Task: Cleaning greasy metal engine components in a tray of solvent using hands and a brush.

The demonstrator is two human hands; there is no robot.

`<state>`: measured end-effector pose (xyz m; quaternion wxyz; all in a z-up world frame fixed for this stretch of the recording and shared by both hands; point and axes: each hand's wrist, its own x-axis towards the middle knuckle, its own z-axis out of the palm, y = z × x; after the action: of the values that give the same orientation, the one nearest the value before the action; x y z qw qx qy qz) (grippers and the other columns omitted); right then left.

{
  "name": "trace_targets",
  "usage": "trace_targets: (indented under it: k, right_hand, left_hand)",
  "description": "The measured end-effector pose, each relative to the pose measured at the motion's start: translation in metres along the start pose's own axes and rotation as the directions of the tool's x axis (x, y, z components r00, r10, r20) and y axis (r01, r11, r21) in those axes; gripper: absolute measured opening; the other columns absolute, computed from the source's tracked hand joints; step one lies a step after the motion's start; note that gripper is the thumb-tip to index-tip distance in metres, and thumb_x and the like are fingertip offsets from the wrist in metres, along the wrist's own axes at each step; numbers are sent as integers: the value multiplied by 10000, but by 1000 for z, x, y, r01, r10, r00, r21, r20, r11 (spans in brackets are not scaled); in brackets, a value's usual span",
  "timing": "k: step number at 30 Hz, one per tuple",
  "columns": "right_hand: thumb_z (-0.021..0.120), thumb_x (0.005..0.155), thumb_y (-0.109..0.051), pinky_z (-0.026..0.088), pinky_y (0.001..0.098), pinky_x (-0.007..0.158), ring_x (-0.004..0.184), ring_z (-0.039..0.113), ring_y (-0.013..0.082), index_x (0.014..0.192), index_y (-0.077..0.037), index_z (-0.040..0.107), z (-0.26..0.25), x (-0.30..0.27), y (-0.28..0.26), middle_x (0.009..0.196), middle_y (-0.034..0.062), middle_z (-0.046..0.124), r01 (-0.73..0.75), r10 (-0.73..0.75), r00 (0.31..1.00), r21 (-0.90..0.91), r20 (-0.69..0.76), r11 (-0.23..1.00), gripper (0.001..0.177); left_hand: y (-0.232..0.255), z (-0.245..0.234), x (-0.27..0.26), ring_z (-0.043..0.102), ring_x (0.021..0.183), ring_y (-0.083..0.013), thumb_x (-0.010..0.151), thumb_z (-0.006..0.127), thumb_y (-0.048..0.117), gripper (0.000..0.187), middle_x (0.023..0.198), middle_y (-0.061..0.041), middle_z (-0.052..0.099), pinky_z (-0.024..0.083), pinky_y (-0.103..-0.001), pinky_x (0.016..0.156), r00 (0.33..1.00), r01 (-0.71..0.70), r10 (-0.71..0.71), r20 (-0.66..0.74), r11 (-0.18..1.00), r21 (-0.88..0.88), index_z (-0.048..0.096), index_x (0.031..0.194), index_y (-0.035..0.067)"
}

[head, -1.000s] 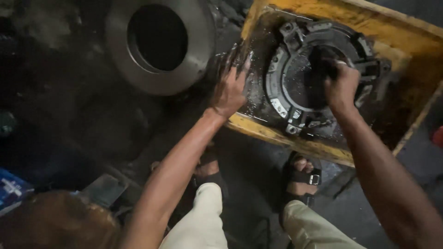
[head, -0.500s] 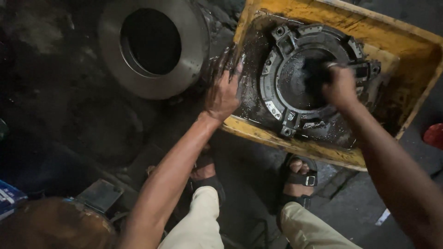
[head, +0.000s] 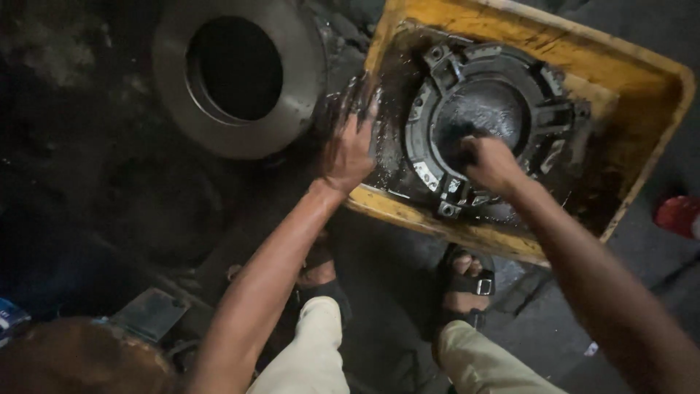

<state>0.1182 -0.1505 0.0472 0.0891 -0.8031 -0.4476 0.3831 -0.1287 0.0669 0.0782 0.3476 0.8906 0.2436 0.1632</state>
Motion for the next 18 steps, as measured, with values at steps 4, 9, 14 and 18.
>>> trace_targets:
  k: [4,9,14,18]
  right_hand:
    - [738,830,-40,546,451,956,1025,725,372,1183,-52,735,-15,27,-12,1094,209,750,-92,144,966,234,-216,968,353]
    - [676,856,27,562,476,957,1052,722,382,1199,-32,741,-5,31,3,1137,212,756,116,-6,794,143,-608,983,354]
    - [659,768,45,569,482,886,975,712,385,1208,-26,699,-5,8,22,1071,233,738,83,-90,995,-126,-52,989,448]
    - [769,778,-93,623,464,819,931,755,315,1167,-64,726,-84,-11,-26,992,192,758,-64,291,862,-480,415,875,393]
  left_hand:
    - [9,-9,1,430,1418,-501,777,579,-36,657,1509,-277,452,371,-550,1191,988,-121,140,-68,966,228,513,1430,-13]
    - [8,-7,4,464,1358,-461,907,493,-71,707,1568,-321,386,422,-467,1122,969,195,-187,163,980,-39,402,1601,28]
    - [8,-14,1,361,1479,-494,910,561,-52,643,1572,-298,396,306,-513,1258,995,-79,86,-50,987,141,448,1542,-16]
    - [3,-12,3,353,1509,-481,917,543,-54,604,1603,-279,391,303,-517,1284,990,-110,123,-75,982,156,464,1516,-36]
